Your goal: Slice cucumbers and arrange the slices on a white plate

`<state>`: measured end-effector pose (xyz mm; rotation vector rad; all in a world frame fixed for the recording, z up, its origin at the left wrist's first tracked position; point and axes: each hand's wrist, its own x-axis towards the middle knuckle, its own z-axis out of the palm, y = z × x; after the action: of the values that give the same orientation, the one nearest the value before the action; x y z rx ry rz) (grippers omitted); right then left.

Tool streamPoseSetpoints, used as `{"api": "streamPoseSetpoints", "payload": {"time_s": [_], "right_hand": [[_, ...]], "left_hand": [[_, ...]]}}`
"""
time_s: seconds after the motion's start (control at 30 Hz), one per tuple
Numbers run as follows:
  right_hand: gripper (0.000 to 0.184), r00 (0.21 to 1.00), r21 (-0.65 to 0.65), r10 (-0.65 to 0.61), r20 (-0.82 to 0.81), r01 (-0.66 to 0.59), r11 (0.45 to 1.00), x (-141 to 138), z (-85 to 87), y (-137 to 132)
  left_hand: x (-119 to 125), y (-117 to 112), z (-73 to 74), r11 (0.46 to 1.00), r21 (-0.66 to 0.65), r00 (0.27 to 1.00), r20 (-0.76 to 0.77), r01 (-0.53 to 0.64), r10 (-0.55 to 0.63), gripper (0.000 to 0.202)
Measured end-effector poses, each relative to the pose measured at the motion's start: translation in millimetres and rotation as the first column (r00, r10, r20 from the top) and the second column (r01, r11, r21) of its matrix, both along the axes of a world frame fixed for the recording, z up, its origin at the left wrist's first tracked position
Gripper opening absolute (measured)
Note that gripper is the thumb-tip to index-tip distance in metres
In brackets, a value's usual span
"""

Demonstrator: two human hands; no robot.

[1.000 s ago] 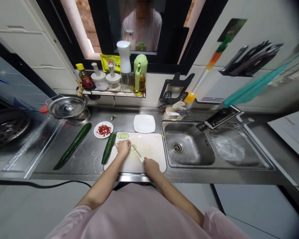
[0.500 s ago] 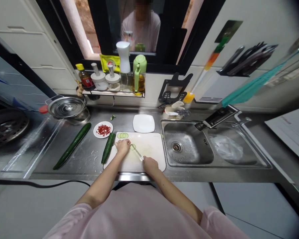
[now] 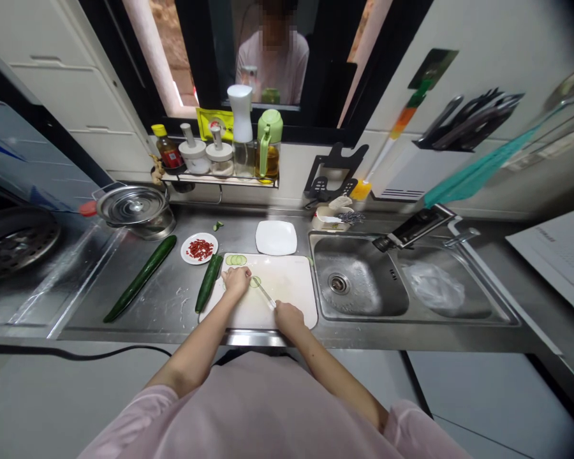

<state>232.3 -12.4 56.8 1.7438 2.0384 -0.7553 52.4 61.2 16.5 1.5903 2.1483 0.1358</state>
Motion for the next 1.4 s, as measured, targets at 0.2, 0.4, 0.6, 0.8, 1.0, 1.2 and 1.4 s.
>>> {"api": "streamPoseSetpoints", "payload": {"time_s": [0.2,0.4,0.6,0.8,1.0,1.2,1.4], "right_hand": [[0.030,1.000,0.002,0.003,0.004,-0.003,1.000,6,-1.6,-7],[0.032,1.000,0.000,-0.008,0.014,0.008,1.000,12,1.3,-16],[0.031,0.999,-0.011,-0.019,0.027,0.019,1.000,16,3.4,-21],[0.032,0.999,0.004,-0.004,0.036,0.004,1.000,24,2.3,-29],[0.034,0.999,0.037,-0.035,-0.013,0.036,0.999,42,-0.6,-26],[0.040,0.988,0.079,-0.148,-0.040,0.151,0.985,60,-6.6,-17],[0.044,0.981,0.103,-0.172,-0.089,0.180,0.978,69,-14.0,-10]], "left_hand": [[1,-4,-1.9,0.999,0.045,0.999,-0.020,0.030,-0.030,0.022],[2,-7,-1.5,0.997,0.064,0.998,-0.041,0.045,-0.043,0.023],[4,-11,-3.1,0.995,0.079,0.997,-0.056,0.063,-0.059,0.025],[5,-14,-6.5,0.993,0.091,0.997,-0.045,0.070,-0.066,0.026],[8,-16,-7.0,0.992,0.101,0.997,-0.044,0.070,-0.065,0.027],[13,-14,-2.8,0.995,0.079,0.998,-0.038,0.058,-0.055,0.021],[17,-14,1.7,0.996,0.077,0.999,0.011,0.033,-0.034,0.016]]}}
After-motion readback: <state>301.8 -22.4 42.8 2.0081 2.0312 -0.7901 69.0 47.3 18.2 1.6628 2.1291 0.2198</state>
